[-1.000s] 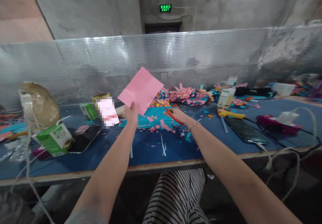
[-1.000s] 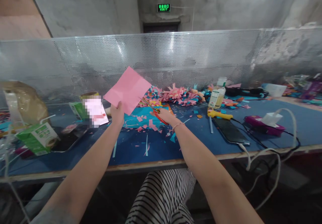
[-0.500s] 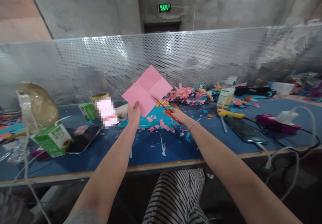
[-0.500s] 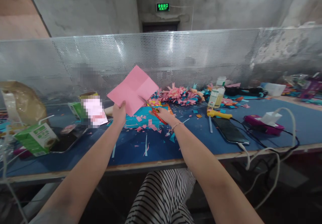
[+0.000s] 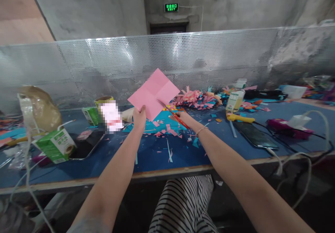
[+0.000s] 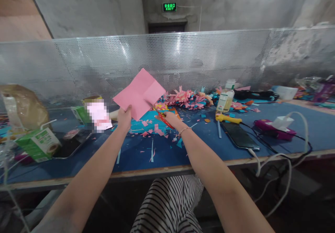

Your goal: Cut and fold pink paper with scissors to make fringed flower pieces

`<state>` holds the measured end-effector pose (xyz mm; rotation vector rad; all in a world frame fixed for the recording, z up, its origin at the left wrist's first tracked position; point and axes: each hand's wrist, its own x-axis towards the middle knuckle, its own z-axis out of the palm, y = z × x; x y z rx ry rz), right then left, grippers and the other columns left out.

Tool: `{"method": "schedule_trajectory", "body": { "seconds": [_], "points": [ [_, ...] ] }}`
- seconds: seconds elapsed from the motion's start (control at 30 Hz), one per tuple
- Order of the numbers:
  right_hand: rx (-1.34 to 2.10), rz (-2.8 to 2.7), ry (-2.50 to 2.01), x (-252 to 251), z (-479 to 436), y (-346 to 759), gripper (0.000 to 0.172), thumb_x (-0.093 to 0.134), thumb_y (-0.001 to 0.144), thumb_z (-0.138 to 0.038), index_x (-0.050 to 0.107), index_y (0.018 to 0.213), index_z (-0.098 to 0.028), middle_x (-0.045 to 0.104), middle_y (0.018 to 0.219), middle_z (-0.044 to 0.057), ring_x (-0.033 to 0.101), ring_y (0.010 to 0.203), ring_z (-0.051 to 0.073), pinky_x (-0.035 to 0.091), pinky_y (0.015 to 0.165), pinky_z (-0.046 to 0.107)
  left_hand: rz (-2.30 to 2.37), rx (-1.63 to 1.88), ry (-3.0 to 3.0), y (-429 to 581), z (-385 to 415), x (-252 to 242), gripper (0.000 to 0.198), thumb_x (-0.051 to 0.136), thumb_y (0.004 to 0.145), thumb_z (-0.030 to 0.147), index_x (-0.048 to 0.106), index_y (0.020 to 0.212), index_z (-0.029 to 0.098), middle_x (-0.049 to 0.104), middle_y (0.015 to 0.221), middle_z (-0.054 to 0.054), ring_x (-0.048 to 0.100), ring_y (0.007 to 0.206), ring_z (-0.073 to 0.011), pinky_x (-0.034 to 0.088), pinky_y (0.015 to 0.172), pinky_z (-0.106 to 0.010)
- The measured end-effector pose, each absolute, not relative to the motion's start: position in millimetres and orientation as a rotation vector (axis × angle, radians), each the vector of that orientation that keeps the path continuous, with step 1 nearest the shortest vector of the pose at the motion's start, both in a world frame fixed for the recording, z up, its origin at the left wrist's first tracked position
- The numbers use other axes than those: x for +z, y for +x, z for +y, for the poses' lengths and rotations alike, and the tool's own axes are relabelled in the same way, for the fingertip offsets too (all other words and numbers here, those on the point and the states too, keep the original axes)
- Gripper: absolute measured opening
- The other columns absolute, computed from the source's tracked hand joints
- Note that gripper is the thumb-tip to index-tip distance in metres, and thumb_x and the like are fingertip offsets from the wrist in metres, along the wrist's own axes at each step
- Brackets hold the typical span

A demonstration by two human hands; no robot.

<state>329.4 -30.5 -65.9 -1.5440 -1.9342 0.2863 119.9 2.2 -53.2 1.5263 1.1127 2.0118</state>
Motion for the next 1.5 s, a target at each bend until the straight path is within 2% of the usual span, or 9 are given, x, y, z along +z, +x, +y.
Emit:
{"method": "schedule_trajectory", "body": {
  "seconds": [0.2, 0.5, 0.73, 0.87, 1.03, 1.23, 1.5],
  "points": [
    [0.242, -1.967, -1.537, -66.2, -27.5, 331.4, 0.044, 0.049, 0.067, -0.061, 0.049, 0.056, -0.018, 0.045, 0.053, 0.0, 0.042, 0.051, 0.012, 0.029, 0.05, 0.024, 1.109, 2.016, 1.492, 119.2, 6.8, -53.6, 0.022, 0.053, 0.073, 0.034, 0.058, 0.087, 0.017, 0.063, 0.09, -0.007, 0.058, 0.085, -0.02, 0.044, 0.076, -0.031],
    [0.229, -1.946, -1.509, -66.8, -28.2, 330.8, 0.044, 0.051, 0.067, -0.06, 0.05, 0.054, -0.018, 0.046, 0.045, 0.001, 0.047, 0.047, 0.013, 0.029, 0.047, 0.024, 1.108, 1.936, 1.424, 118.4, 3.9, -51.3, 0.028, 0.053, 0.074, 0.033, 0.055, 0.098, 0.018, 0.061, 0.103, -0.007, 0.053, 0.1, -0.0203, 0.042, 0.086, -0.032],
    [0.491, -1.83, -1.529, -63.9, -34.5, 327.6, 0.043, 0.054, 0.063, -0.061, 0.052, 0.057, -0.018, 0.045, 0.044, 0.0, 0.043, 0.036, 0.011, 0.031, 0.04, 0.025, 1.232, 1.981, 1.477, 117.7, 2.1, -50.8, 0.027, 0.052, 0.075, 0.036, 0.057, 0.094, 0.018, 0.061, 0.1, -0.008, 0.054, 0.096, -0.0208, 0.039, 0.088, -0.033],
    [0.536, -1.859, -1.445, -67.8, -30.4, 327.2, 0.044, 0.053, 0.065, -0.06, 0.047, 0.056, -0.018, 0.041, 0.042, -0.002, 0.04, 0.035, 0.008, 0.029, 0.037, 0.022, 1.208, 2.011, 1.509, 117.1, 0.1, -50.7, 0.028, 0.052, 0.074, 0.035, 0.057, 0.096, 0.018, 0.061, 0.099, -0.008, 0.054, 0.096, -0.0213, 0.039, 0.088, -0.033],
    [0.831, -1.76, -1.422, -73.1, -27.7, 326.0, 0.047, 0.046, 0.069, -0.065, 0.044, 0.064, -0.018, 0.039, 0.042, -0.005, 0.035, 0.031, 0.005, 0.028, 0.031, 0.019, 1.264, 2.044, 1.573, 118.4, -6.3, -48.8, 0.026, 0.052, 0.074, 0.033, 0.059, 0.092, 0.014, 0.063, 0.095, -0.01, 0.056, 0.09, -0.0222, 0.041, 0.083, -0.033],
    [1.092, -1.643, -1.307, -68.2, -35.3, 323.0, 0.047, 0.043, 0.072, -0.064, 0.042, 0.065, -0.018, 0.035, 0.042, -0.007, 0.03, 0.029, 0.004, 0.025, 0.029, 0.018, 1.267, 1.987, 1.733, 122.8, -11.7, -47.7, 0.027, 0.05, 0.076, 0.033, 0.059, 0.092, 0.013, 0.064, 0.094, -0.01, 0.057, 0.09, -0.023, 0.042, 0.08, -0.033],
    [0.768, -1.782, -1.42, -73.0, -32.2, 321.1, 0.052, 0.034, 0.072, -0.069, 0.042, 0.064, -0.018, 0.037, 0.042, -0.005, 0.034, 0.03, 0.006, 0.028, 0.03, 0.019, 1.197, 1.993, 1.671, 122.3, -8.8, -49.1, 0.027, 0.052, 0.075, 0.033, 0.06, 0.091, 0.012, 0.064, 0.093, -0.011, 0.058, 0.087, -0.0229, 0.043, 0.077, -0.033]
  ]
}}
